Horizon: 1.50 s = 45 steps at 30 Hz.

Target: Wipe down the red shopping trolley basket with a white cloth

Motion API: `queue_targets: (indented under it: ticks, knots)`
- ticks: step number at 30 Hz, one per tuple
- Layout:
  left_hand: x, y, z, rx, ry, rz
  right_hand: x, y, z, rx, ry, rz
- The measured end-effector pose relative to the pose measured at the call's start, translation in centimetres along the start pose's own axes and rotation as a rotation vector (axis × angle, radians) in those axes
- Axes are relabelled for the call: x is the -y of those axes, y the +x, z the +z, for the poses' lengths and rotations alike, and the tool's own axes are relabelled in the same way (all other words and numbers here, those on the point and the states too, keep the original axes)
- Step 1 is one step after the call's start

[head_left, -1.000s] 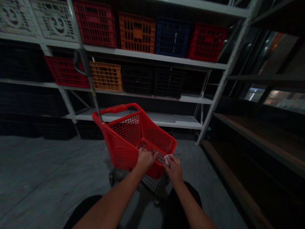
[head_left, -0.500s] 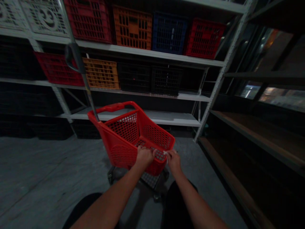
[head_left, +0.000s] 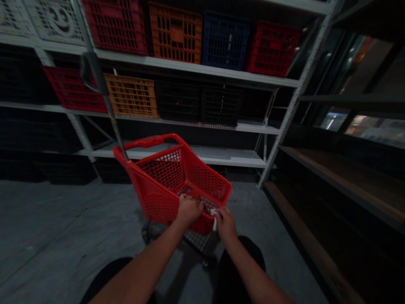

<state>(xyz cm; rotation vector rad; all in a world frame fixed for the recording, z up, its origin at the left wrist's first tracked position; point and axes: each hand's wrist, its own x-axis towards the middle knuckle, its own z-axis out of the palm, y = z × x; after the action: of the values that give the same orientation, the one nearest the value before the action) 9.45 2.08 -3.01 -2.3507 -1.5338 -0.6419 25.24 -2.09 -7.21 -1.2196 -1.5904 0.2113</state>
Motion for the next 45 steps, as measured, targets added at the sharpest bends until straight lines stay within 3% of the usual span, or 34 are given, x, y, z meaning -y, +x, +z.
queue_targets:
  ticks: [4,12,14,17,23,28,31,35,40,42,45]
  knots:
    - [0.5,-0.8,-0.6,0.005,-0.013,0.045,1.0,-2.0,0.4,0.092,0.007,-0.04]
    - [1.4,-3.2,-1.8,0.03,-0.062,0.117,-5.5,6.0,-1.9,-0.072,-0.196,0.059]
    - [1.6,-3.6,-2.0,0.038,-0.052,0.119,-6.2,6.7,-2.0,-0.09,-0.204,0.067]
    - [1.9,-3.8,-2.4,0.053,-0.037,0.133,-6.2,5.5,-1.4,-0.139,-0.16,0.05]
    - [3.2,-4.4,-2.9,0.086,-0.035,0.175,-2.5,0.0,-0.4,-0.153,0.022,0.052]
    - [3.6,-4.4,-3.2,0.101,-0.067,0.196,4.1,-4.6,1.2,0.1,0.14,-0.086]
    - [3.5,-4.2,-3.3,0.1,-0.098,0.214,5.6,-5.6,1.6,0.176,0.176,-0.141]
    - [4.1,-4.1,-3.3,0.121,-0.086,0.26,1.7,-3.1,-0.3,0.161,0.091,-0.231]
    - [5.6,-3.7,-2.7,0.155,-0.081,0.331,-5.1,2.8,-3.6,-0.017,-0.028,-0.207]
    - [6.4,-3.3,-2.7,0.176,-0.076,0.34,-5.7,3.7,-3.7,-0.065,-0.056,-0.174]
    - [7.2,-2.2,-3.4,0.244,-0.03,0.313,-4.3,2.8,-2.3,-0.104,-0.031,-0.13]
